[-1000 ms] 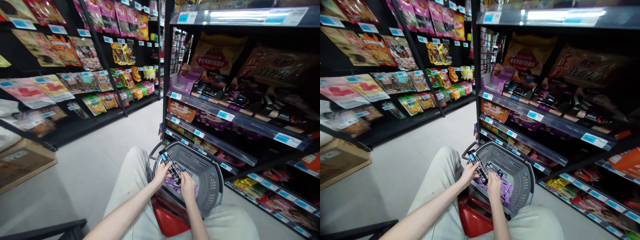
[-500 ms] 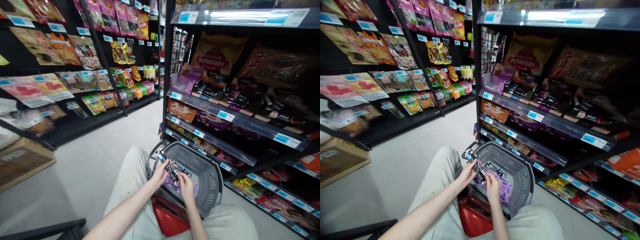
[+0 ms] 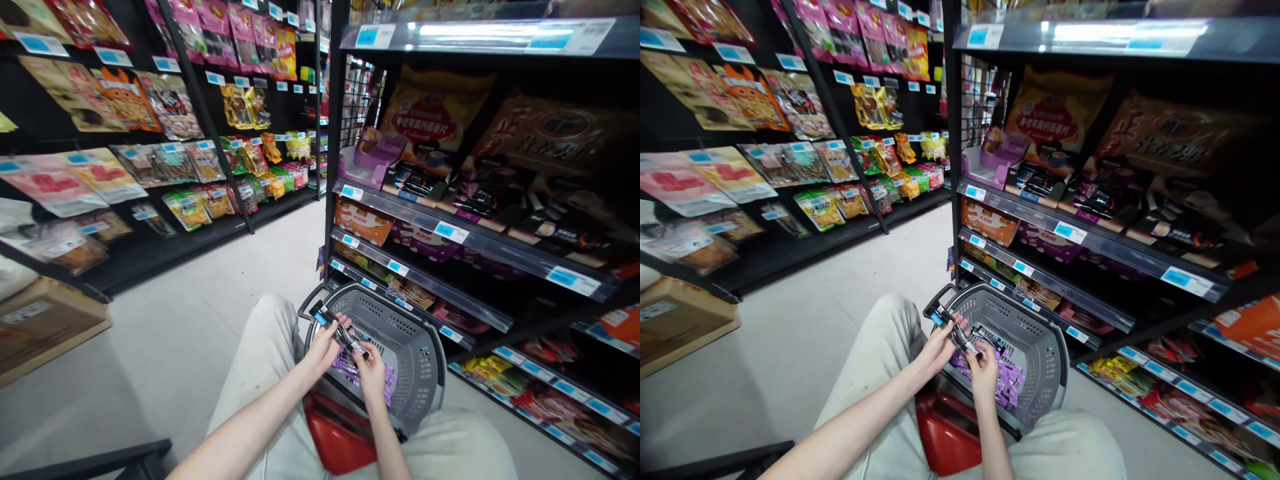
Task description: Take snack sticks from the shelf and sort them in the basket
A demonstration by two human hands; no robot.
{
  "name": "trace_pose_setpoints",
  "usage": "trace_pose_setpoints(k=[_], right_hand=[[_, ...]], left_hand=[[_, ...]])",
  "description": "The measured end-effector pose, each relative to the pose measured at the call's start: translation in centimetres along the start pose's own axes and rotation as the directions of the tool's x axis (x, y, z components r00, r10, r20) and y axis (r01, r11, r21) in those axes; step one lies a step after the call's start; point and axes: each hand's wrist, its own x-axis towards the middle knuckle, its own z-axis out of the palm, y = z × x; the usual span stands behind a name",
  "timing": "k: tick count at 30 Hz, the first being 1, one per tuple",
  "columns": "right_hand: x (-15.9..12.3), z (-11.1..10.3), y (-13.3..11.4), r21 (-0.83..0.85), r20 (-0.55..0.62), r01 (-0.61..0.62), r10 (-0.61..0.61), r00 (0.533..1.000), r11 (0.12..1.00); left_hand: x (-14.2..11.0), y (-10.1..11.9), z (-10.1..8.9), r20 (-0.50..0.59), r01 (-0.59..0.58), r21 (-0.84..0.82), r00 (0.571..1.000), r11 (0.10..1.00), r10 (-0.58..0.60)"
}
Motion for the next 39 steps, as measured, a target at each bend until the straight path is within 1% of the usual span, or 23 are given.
trace_pose_setpoints(k=[3,6,8,9,11,13,14,16,18,19,20,22,23,25,27,29,31,33,34,36,37,38,39], right_hand=[[0.7,-0.3,0.6,0.137,-0.039,-0.089,0.095,0.995,0.987],[1.2,-0.9,0.6,0.217,-0.047,-0.082,0.095,0.994,0.973],[1.3,-1.5,0.4,0.207,-0.073,-0.054,0.071,0.995,0.977],[1.4,-1.9,0.3,0.173,-0.099,-0.031,0.049,0.994,0.984],[1.5,-2.5,0.2,0.105,-0.147,0.008,0.008,0.989,0.994],[1.6,-3.1,0.1,0.118,-0.169,0.013,0.007,0.986,0.993],[1.7,-3.3,0.1,0.156,-0.174,0.003,0.024,0.985,0.988],[1.8,-3.6,0.1,0.232,-0.191,-0.015,0.060,0.980,0.973],[2.1,-4.1,0.0,0.237,-0.224,-0.009,0.064,0.973,0.971],[2.2,-4.4,0.0,0.220,-0.243,-0.001,0.056,0.968,0.976],[2.4,-4.9,-0.1,0.200,-0.257,0.007,0.046,0.965,0.980],[2.7,-5.9,-0.2,0.173,-0.261,0.012,0.034,0.965,0.985],[2.8,-6.5,-0.3,0.167,-0.247,0.005,0.036,0.968,0.986],[2.9,-7.4,-0.5,0.158,-0.197,-0.017,0.049,0.979,0.987],[2.8,-7.9,-0.7,0.166,-0.161,-0.034,0.061,0.985,0.986],[2.6,-7.7,-1.0,0.227,-0.138,-0.043,0.076,0.988,0.973],[2.4,-7.1,-1.2,0.322,-0.120,-0.051,0.095,0.988,0.946],[2.2,-6.5,-1.3,0.374,-0.118,-0.054,0.105,0.988,0.926],[2.1,-6.2,-1.3,0.358,-0.128,-0.046,0.098,0.987,0.933],[2.0,-5.8,-1.3,0.249,-0.146,-0.022,0.060,0.987,0.968],[2.0,-5.6,-1.3,0.179,-0.141,-0.008,0.034,0.989,0.984],[1.9,-5.5,-1.3,0.118,-0.126,0.004,0.011,0.992,0.993],[1.9,-5.4,-1.3,0.075,-0.103,0.012,-0.004,0.995,0.997]], left_hand=[[-0.5,-0.2,0.4,0.050,0.084,0.006,0.995,0.996,-0.084],[-0.7,-0.1,0.5,0.091,0.130,0.023,0.987,0.991,-0.132],[-0.7,0.0,0.3,0.106,0.130,0.033,0.985,0.991,-0.133],[-0.7,0.1,0.1,0.093,0.120,0.042,0.988,0.992,-0.123],[-0.5,0.4,-0.3,0.022,0.070,0.085,0.997,0.994,-0.072],[-0.4,0.6,-0.6,-0.046,0.008,0.168,0.999,0.986,0.000],[-0.4,0.7,-0.7,-0.056,-0.019,0.217,0.998,0.976,0.032],[-0.5,0.8,-0.7,-0.035,-0.067,0.309,0.996,0.949,0.081],[-0.7,1.0,-0.5,0.012,-0.093,0.385,0.995,0.918,0.096],[-0.8,1.2,-0.4,0.045,-0.086,0.427,0.996,0.900,0.074],[-0.9,1.3,-0.3,0.083,-0.060,0.479,0.996,0.876,0.022],[-1.2,1.7,-0.1,0.161,0.018,0.622,0.975,0.783,-0.151],[-1.4,1.9,0.0,0.187,0.050,0.701,0.950,0.712,-0.251],[-2.0,1.9,0.2,0.202,0.078,0.825,0.884,0.560,-0.422],[-2.6,1.7,0.5,0.201,0.062,0.891,0.833,0.449,-0.515],[-2.9,1.5,0.7,0.189,0.042,0.923,0.816,0.382,-0.547],[-3.0,1.2,0.8,0.170,0.035,0.939,0.817,0.342,-0.550],[-2.9,1.1,0.6,0.136,0.074,0.945,0.799,0.320,-0.585],[-2.9,0.9,0.5,0.120,0.098,0.946,0.778,0.308,-0.616],[-2.9,0.6,0.2,0.109,0.114,0.953,0.732,0.280,-0.672],[-2.9,0.4,0.1,0.119,0.101,0.956,0.724,0.274,-0.679],[-3.1,0.1,0.0,0.137,0.078,0.956,0.733,0.281,-0.667],[-3.2,-0.3,0.1,0.159,0.053,0.952,0.755,0.301,-0.636]])
